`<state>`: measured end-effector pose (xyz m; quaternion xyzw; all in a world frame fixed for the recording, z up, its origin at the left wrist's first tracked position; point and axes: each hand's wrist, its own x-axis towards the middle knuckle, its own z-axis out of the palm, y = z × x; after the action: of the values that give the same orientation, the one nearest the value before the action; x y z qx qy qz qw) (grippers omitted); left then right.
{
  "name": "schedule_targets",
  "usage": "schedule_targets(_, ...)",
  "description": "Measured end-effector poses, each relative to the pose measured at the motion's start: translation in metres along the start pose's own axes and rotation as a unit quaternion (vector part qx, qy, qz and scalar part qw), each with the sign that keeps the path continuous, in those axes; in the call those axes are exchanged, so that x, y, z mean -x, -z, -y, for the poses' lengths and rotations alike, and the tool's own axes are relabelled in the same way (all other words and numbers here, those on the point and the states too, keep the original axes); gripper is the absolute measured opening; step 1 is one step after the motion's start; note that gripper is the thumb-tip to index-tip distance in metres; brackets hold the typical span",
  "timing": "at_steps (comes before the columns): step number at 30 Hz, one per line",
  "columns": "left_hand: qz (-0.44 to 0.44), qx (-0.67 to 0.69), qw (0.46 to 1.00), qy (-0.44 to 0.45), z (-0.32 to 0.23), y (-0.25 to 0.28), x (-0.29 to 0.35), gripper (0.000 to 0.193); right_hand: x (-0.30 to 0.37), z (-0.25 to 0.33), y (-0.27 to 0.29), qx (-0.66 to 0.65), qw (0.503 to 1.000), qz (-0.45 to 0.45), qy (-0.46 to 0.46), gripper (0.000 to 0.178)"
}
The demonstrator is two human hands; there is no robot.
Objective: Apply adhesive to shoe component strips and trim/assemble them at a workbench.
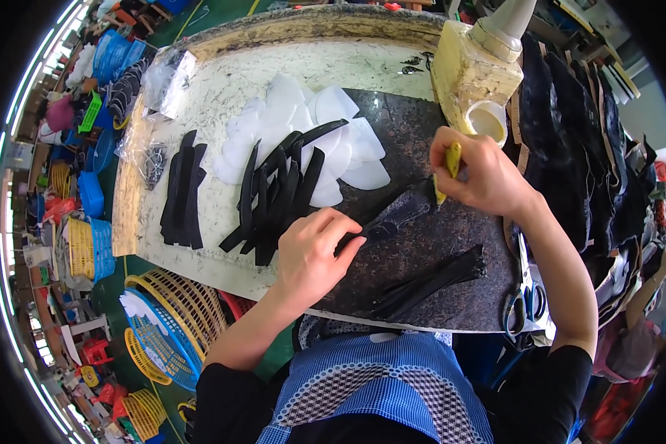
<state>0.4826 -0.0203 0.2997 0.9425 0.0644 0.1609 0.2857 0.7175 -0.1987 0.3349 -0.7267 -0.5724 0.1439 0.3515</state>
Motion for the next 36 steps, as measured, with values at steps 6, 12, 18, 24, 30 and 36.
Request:
schedule_targets(6,-0.044,-0.036,0.996,-0.073,-0.003,-0.002,0.002,0.019,0.005,0.020,0.014,-0.078,0.992,-0.083,-0.054,0.014)
schedule_targets(12,0.072,0.091,0.993,0.023,0.004,0.012,-0.001,0.018,-0.007,0.012,-0.012,-0.044,0.999,0.002,-0.003,0.020)
schedule_targets(18,0.067,0.087,0.992,0.061,0.005,0.012,0.004,0.017,0.001,0.008,0.009,-0.019,0.998,-0.059,-0.021,0.016)
schedule_targets(24,0.035,0.061,0.998,0.001,-0.004,0.017,0.020,0.018,0.038,0.023,0.033,-0.148,0.950,-0.248,-0.116,0.011)
schedule_targets(30,0.047,0.377,0.916,0.131,0.015,0.070,-0.031,0.025,0.094,0.014,0.052,-0.134,0.937,-0.290,-0.141,0.008)
schedule_targets(36,0.032,0.264,0.954,0.139,0.153,0.104,-0.119,0.030,0.097,0.026,0.054,-0.148,0.927,-0.292,-0.182,0.013)
